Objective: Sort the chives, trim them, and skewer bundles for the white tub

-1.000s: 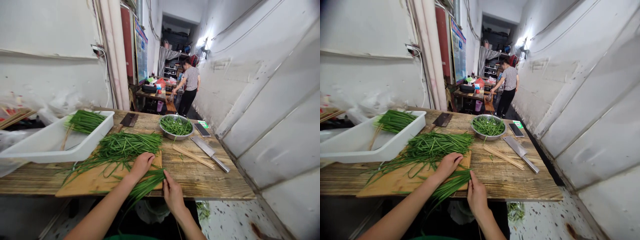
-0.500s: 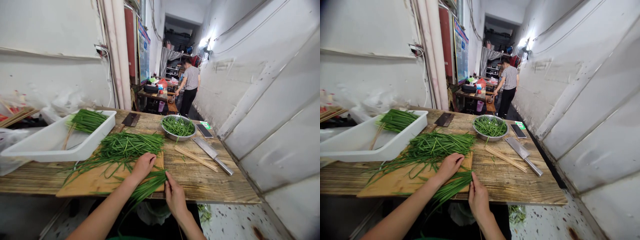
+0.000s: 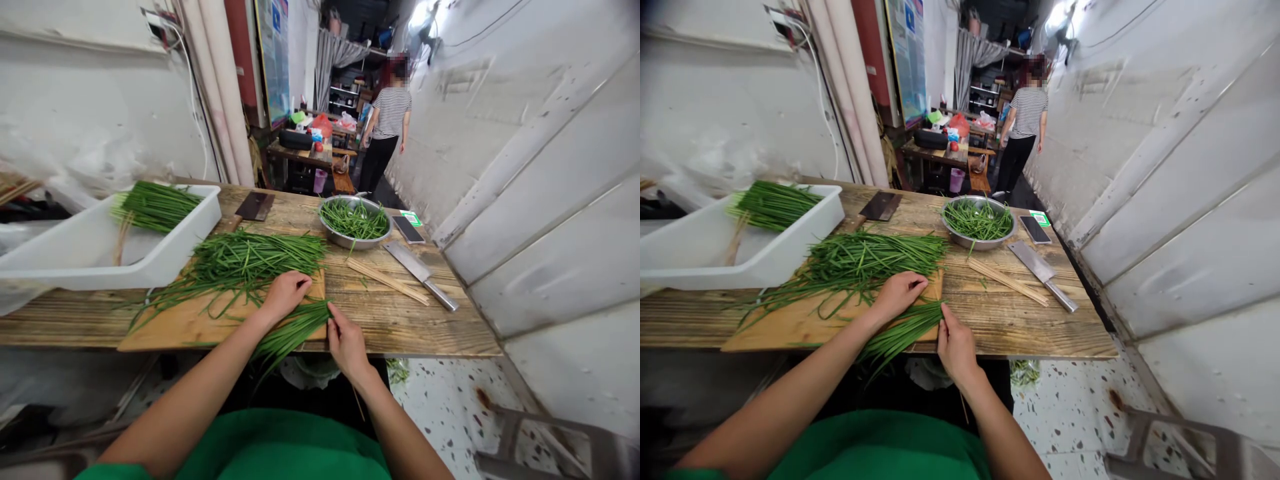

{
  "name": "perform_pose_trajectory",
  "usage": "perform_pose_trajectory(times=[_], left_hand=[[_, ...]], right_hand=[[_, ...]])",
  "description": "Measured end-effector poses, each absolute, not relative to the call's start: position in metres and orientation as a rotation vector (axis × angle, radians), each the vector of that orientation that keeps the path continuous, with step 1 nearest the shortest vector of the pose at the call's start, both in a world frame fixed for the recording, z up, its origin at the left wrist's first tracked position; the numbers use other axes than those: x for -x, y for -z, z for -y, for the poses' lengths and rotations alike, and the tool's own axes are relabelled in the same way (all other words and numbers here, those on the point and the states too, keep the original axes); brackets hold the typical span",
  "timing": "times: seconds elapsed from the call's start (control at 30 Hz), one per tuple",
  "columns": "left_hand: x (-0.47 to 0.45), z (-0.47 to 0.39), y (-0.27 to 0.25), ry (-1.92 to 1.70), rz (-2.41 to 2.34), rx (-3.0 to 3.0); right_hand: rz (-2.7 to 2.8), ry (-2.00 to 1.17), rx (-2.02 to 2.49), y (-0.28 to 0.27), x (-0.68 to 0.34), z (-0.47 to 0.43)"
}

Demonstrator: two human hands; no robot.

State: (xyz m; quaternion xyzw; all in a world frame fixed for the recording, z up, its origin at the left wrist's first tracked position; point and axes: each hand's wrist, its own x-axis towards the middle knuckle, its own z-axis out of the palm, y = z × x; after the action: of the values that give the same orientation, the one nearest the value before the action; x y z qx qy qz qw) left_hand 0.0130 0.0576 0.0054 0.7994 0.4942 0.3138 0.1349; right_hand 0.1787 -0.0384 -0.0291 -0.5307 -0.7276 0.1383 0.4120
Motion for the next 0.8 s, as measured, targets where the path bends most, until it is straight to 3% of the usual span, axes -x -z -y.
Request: perform_pose_trajectory(times=[0.8], left_hand=[[-0.0129, -0.058, -0.0053, -0.91, -1.393, -2.242]], right_hand=[[1.833, -0.351, 1.341, 0.0308, -0.179, 0.037]])
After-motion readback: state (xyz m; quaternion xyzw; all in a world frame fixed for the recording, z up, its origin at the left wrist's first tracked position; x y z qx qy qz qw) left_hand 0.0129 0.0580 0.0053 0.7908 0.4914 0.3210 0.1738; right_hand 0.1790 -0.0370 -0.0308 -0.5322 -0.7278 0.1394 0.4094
